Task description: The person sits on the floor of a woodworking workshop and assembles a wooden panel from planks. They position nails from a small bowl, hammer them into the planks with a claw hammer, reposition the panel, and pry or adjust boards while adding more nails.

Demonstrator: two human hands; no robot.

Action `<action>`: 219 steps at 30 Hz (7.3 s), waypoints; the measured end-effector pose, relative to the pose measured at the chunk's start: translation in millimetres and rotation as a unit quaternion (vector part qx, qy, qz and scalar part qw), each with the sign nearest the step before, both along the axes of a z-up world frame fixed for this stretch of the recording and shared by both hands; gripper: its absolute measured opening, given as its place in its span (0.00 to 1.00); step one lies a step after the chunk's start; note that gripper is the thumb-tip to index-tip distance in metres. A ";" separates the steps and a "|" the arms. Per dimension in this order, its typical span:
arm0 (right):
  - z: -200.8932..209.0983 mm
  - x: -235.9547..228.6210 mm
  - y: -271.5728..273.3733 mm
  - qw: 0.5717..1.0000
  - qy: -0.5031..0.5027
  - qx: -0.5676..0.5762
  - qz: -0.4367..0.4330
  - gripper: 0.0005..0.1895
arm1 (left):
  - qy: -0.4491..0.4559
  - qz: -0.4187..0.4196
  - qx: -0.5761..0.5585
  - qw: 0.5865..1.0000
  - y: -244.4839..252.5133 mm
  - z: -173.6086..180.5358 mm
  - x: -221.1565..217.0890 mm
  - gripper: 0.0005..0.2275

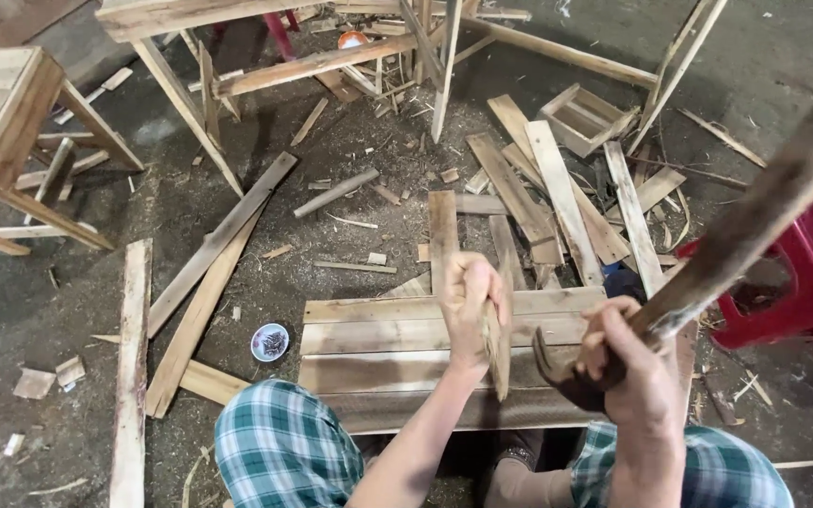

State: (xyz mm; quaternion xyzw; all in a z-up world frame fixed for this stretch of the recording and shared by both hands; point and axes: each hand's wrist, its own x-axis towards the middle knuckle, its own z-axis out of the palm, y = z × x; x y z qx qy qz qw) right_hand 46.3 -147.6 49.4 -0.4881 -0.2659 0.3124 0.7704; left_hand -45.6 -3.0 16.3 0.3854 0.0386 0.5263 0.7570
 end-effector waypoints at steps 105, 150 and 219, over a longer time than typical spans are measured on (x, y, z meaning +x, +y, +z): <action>-44.6 -21.9 51.1 0.947 0.296 -0.119 0.030 0.17 | 0.269 -0.019 0.350 0.897 14.5 46.1 -102.7 0.28; 51.5 45.1 47.4 0.959 0.112 0.259 0.011 0.72 | 0.255 0.317 0.282 0.869 97.8 49.1 2.9 0.22; 28.7 17.0 67.6 0.993 0.114 -0.041 0.009 0.28 | 0.221 0.113 0.341 0.907 56.2 24.0 52.9 0.38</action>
